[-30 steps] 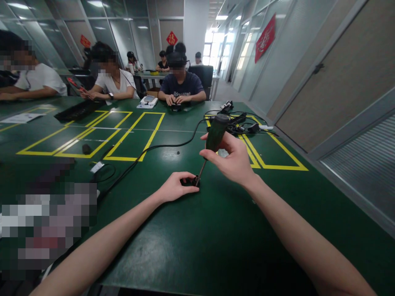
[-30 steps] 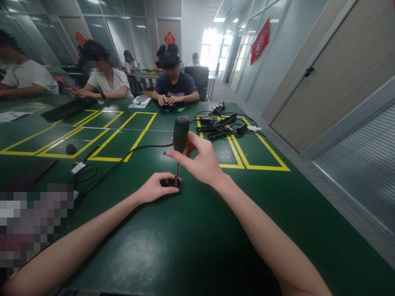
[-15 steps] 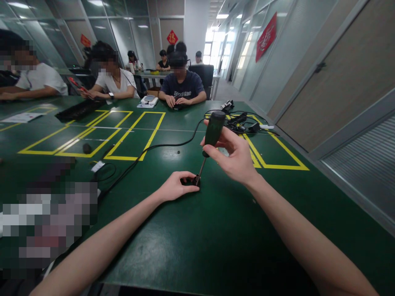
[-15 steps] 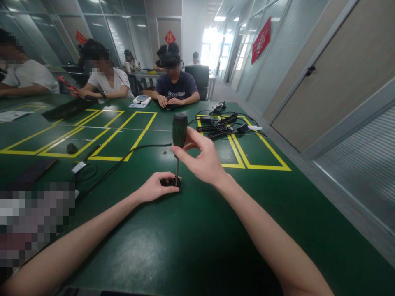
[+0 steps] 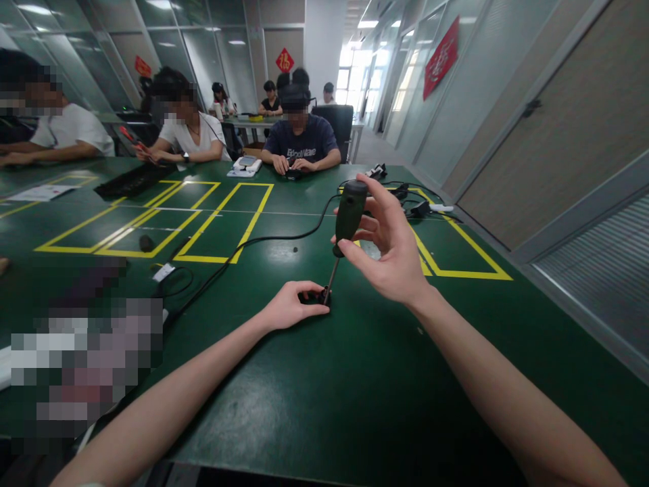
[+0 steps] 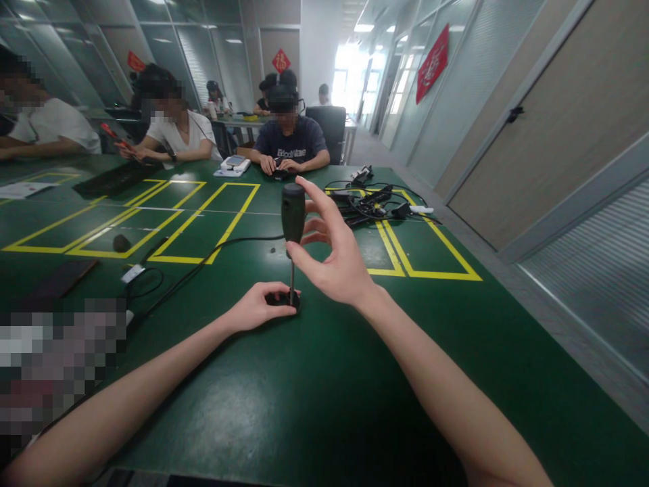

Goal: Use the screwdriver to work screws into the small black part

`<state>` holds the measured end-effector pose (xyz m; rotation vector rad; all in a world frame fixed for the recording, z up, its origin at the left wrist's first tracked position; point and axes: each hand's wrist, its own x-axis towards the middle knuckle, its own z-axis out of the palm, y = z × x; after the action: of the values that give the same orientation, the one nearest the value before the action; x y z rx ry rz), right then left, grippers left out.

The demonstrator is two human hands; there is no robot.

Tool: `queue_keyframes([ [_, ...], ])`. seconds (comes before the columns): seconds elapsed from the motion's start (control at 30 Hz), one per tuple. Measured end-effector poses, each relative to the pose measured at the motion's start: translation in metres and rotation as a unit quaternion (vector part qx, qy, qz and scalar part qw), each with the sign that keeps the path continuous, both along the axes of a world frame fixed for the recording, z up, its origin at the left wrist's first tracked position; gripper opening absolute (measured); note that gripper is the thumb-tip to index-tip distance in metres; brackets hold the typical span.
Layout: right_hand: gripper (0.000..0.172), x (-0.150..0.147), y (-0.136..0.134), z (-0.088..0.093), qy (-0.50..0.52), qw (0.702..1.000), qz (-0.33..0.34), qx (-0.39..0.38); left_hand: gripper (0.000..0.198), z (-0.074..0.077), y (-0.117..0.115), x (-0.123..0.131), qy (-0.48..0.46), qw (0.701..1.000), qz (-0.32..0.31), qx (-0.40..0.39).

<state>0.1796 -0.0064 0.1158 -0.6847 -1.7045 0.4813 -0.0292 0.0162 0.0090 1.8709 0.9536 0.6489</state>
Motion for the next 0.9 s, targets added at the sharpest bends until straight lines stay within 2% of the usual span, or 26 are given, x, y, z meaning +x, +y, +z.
queue_keyframes([
  [0.1, 0.071, 0.0, 0.003, -0.001, 0.0, 0.999, -0.027, 0.025, 0.032, -0.001, 0.0, 0.001, 0.001, 1.0, 0.005, -0.001],
  [0.27, 0.077, 0.001, 0.004, -0.001, 0.001, 0.999, -0.054, 0.007, 0.031, 0.001, -0.001, 0.0, -0.001, 1.0, 0.006, -0.004],
  [0.43, 0.085, -0.001, -0.001, 0.002, 0.026, 1.0, -0.012, 0.011, 0.03, 0.003, -0.002, 0.0, -0.004, 1.0, 0.004, -0.004],
  [0.53, 0.074, -0.001, -0.003, 0.003, 0.013, 1.0, 0.007, 0.024, 0.029, 0.003, -0.002, 0.0, -0.007, 1.0, 0.002, -0.005],
  [0.63, 0.065, 0.001, -0.002, 0.003, -0.003, 0.998, -0.035, 0.059, 0.03, 0.001, -0.001, 0.0, -0.008, 1.0, 0.004, -0.004],
  [0.77, 0.063, 0.002, -0.001, 0.004, -0.02, 0.99, -0.087, 0.105, 0.031, -0.001, -0.001, 0.0, -0.006, 1.0, 0.007, -0.002],
  [0.9, 0.07, 0.0, -0.006, 0.007, -0.029, 0.995, -0.056, 0.08, 0.031, 0.0, -0.001, 0.0, -0.003, 1.0, 0.008, -0.003],
])
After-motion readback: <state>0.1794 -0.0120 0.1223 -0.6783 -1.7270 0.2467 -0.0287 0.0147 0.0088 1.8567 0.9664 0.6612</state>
